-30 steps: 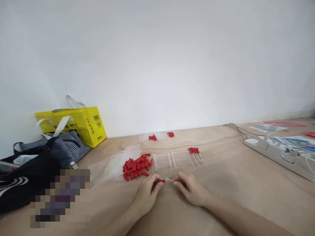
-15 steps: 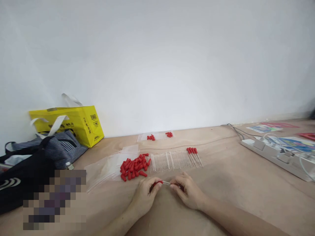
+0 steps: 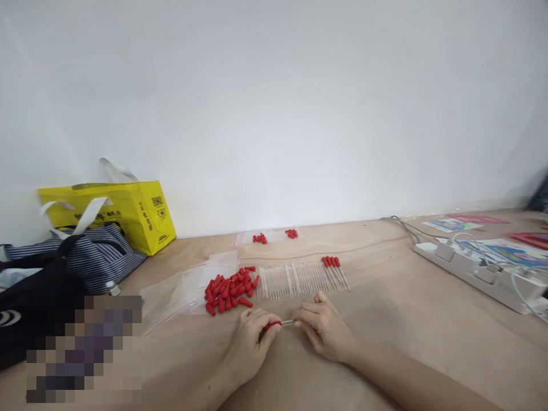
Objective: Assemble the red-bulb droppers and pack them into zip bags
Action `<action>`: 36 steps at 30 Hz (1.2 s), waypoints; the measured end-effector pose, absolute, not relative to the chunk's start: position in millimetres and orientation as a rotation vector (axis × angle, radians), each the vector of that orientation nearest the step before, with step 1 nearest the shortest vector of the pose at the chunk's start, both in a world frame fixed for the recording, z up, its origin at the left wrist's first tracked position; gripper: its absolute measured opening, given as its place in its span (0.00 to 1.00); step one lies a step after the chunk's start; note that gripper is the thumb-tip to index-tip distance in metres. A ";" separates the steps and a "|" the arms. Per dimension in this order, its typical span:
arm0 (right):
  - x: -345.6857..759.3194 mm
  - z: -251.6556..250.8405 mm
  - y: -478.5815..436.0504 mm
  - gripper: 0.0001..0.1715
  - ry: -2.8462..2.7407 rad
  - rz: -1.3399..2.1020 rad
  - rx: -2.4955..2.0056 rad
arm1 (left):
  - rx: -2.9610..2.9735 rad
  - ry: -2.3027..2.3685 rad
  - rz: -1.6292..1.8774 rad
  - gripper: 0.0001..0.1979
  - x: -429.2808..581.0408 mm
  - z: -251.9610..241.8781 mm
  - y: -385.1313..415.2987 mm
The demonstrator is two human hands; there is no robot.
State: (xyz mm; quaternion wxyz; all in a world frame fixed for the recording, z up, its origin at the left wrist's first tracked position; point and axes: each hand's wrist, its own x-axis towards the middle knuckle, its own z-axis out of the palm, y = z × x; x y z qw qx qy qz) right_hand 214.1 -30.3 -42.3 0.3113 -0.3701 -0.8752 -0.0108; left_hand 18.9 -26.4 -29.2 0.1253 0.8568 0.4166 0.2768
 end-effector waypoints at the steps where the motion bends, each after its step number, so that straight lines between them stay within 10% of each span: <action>1: 213.5 -42.6 -30.3 0.14 -2.307 -0.023 -0.974 | 2.518 1.197 0.812 0.10 19.0 -29.0 -27.2; 27: 202.9 -34.9 -27.8 0.13 -2.278 0.377 -1.037 | 2.644 1.132 0.838 0.10 19.1 -24.9 -28.0; 36: 219.9 -27.5 -25.7 0.12 -2.354 -0.031 -1.090 | 2.510 1.253 0.976 0.12 13.1 -30.6 -20.0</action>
